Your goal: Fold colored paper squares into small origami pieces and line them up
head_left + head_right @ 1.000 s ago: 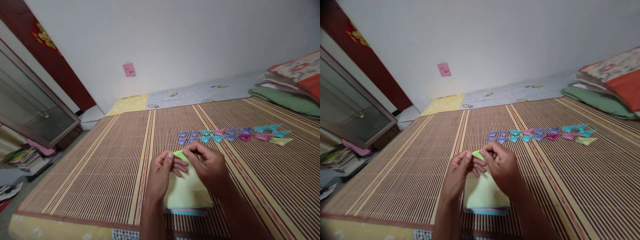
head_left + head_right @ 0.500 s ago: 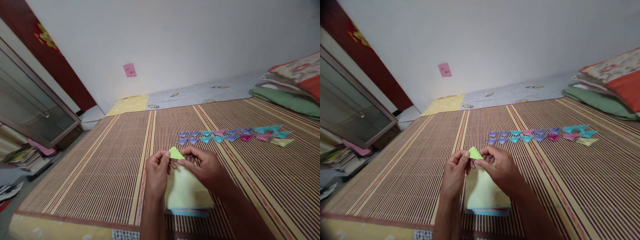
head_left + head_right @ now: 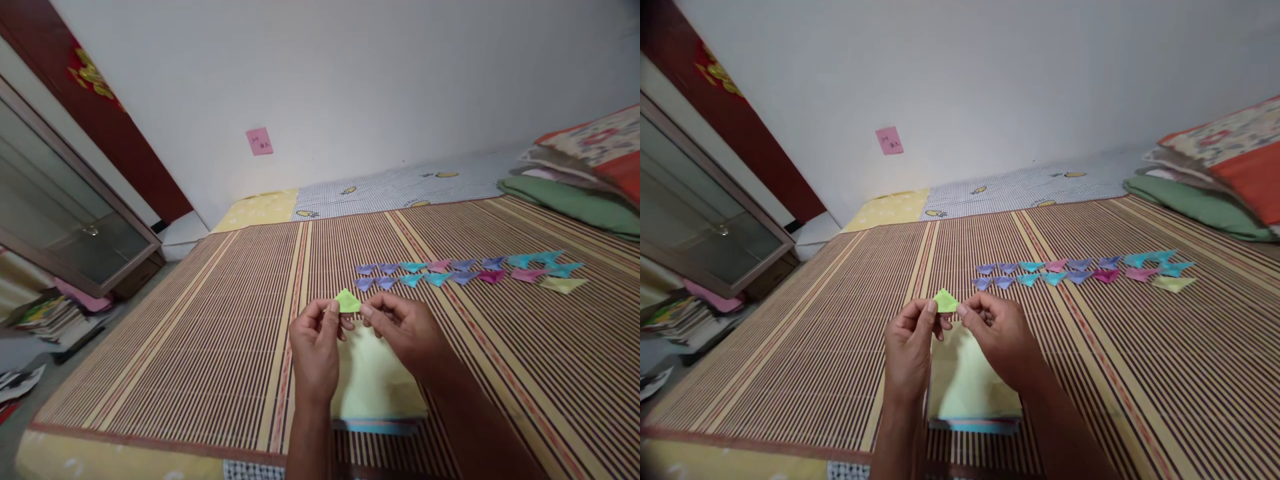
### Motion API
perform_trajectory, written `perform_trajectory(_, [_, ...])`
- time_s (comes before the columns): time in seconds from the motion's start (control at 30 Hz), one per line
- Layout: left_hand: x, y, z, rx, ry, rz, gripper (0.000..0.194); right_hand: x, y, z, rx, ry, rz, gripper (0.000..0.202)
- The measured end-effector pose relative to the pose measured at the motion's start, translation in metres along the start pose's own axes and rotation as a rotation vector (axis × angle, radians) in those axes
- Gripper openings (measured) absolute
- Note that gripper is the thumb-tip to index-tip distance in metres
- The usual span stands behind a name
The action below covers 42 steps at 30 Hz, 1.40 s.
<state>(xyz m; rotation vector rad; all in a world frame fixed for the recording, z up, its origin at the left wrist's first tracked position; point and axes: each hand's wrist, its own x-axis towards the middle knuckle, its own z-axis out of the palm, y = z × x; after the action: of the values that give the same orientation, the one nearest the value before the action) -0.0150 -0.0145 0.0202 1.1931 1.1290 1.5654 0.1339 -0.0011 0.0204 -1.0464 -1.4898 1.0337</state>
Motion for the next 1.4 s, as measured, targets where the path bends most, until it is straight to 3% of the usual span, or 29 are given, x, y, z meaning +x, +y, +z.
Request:
perform_trajectory(0.23, [0.0005, 0.0012, 0.0024, 0.021, 0.004, -0.012, 0.025, -0.0008, -0.0008, 0.0015, 0.009, -0.009, -0.021, 0.021])
perform_trajectory(0.43, [0.0034, -0.0045, 0.0000, -0.096, 0.003, -0.065, 0.032, -0.0018, -0.0065, -0.0004, -0.057, -0.040, -0.079, 0.024])
perform_trajectory(0.87, [0.0035, -0.0025, 0.0022, -0.120, -0.016, -0.087, 0.029, -0.0034, -0.0057, 0.0080, -0.303, 0.091, -0.217, 0.029])
perform_trajectory(1.0, [0.0033, -0.0010, 0.0028, -0.120, -0.054, -0.109, 0.024, -0.0026, -0.0043, 0.0076, -0.293, 0.123, -0.197, 0.028])
perform_trajectory(1.17, [0.0028, -0.0008, 0.0016, -0.121, -0.051, -0.106, 0.022, -0.0033, -0.0033, 0.0046, -0.200, 0.030, -0.131, 0.028])
perform_trajectory(1.4, [0.0014, 0.0012, 0.0008, -0.108, -0.096, -0.140, 0.018, -0.0029, -0.0008, 0.0013, -0.108, 0.003, -0.093, 0.029])
